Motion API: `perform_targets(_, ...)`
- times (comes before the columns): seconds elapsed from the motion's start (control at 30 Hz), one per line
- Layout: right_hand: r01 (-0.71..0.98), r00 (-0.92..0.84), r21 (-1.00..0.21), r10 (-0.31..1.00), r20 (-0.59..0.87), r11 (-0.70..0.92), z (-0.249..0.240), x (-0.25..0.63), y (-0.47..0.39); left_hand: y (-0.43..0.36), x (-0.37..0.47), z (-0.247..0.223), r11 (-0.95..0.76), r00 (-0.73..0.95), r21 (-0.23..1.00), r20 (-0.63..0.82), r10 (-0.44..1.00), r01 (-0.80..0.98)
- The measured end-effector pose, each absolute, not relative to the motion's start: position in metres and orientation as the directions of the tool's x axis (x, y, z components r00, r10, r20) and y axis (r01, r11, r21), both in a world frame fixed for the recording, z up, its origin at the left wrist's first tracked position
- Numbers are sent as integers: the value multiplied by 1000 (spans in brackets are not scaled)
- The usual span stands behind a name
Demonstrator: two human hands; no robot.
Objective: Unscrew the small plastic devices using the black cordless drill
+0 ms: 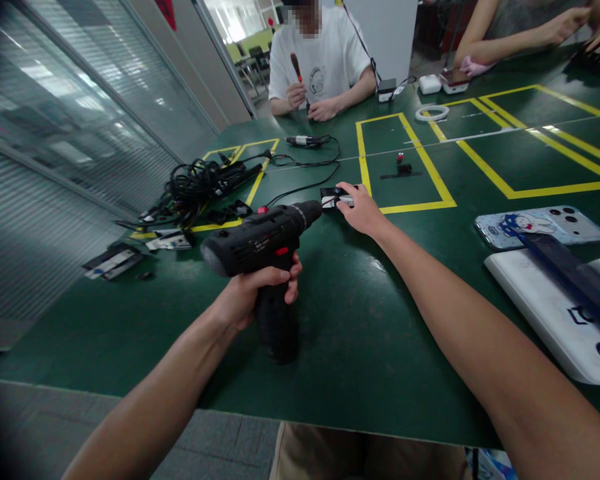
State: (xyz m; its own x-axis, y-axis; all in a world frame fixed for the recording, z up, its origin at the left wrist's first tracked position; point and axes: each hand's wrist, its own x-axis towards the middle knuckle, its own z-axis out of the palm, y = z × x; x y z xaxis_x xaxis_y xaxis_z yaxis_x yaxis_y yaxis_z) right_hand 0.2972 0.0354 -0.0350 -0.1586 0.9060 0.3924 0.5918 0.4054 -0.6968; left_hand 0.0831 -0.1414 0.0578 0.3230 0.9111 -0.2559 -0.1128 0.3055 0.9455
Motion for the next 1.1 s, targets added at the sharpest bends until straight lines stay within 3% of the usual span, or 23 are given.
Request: perform_targets(1.1, 608, -158, -690, 912, 379, 392, -35, 297, 36, -141, 82, 58, 294, 327, 950, -246, 912, -105)
